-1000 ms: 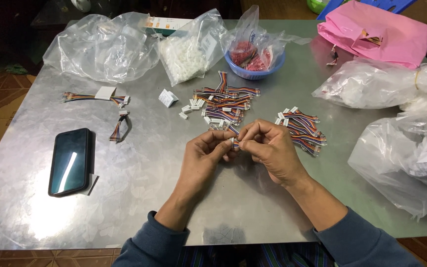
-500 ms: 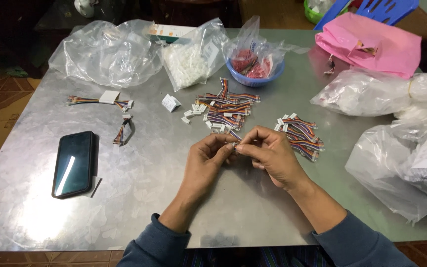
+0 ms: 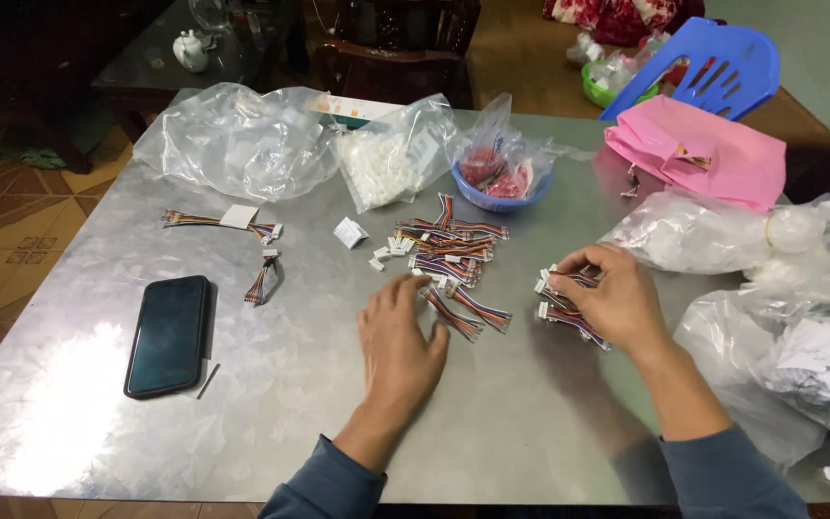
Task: A person is manually attaching small white plastic connectors to multi-colored wire harnesses on a metal table.
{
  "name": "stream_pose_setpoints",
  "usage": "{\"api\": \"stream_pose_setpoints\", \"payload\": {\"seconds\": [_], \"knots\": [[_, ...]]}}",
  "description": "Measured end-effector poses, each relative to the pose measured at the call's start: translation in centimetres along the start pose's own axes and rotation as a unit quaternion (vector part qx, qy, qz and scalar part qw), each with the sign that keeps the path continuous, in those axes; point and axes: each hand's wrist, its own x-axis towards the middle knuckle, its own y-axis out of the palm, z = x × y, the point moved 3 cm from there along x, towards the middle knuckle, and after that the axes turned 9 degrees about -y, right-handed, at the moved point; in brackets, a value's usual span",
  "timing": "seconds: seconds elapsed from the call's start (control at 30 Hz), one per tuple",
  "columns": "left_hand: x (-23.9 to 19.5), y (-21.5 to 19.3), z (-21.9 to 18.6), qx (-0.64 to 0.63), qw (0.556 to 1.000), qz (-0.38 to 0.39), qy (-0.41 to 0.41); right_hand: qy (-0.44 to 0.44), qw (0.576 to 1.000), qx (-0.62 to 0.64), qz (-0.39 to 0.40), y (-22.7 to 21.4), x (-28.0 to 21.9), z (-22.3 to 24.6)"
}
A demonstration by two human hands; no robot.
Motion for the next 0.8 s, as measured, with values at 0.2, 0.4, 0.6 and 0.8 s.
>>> {"api": "stream_pose_setpoints", "payload": {"seconds": [0.2, 0.4, 0.6, 0.8], "knots": [[0.2, 1.6, 1.4, 0.038, 0.999, 0.033, 0.019, -0.102, 0.987, 0.005, 0.127, 3.7, -1.8, 6.0], [-0.3, 2.2, 0.7, 0.122, 0.986, 0.01, 0.112, -0.084, 0.982, -0.053, 0.162, 5.4, -2.3, 6.0], [0.4, 3.6, 2.3, 0.12, 0.987, 0.006, 0.106, -0.144, 0.978, -0.067, 0.133, 5.9, -2.8, 6.3], [0.1, -0.5, -0.4, -0.073, 0.997, 0.012, -0.003, -0.109, 0.994, 0.031, -0.007, 4.8, -2.9, 5.8]]}}
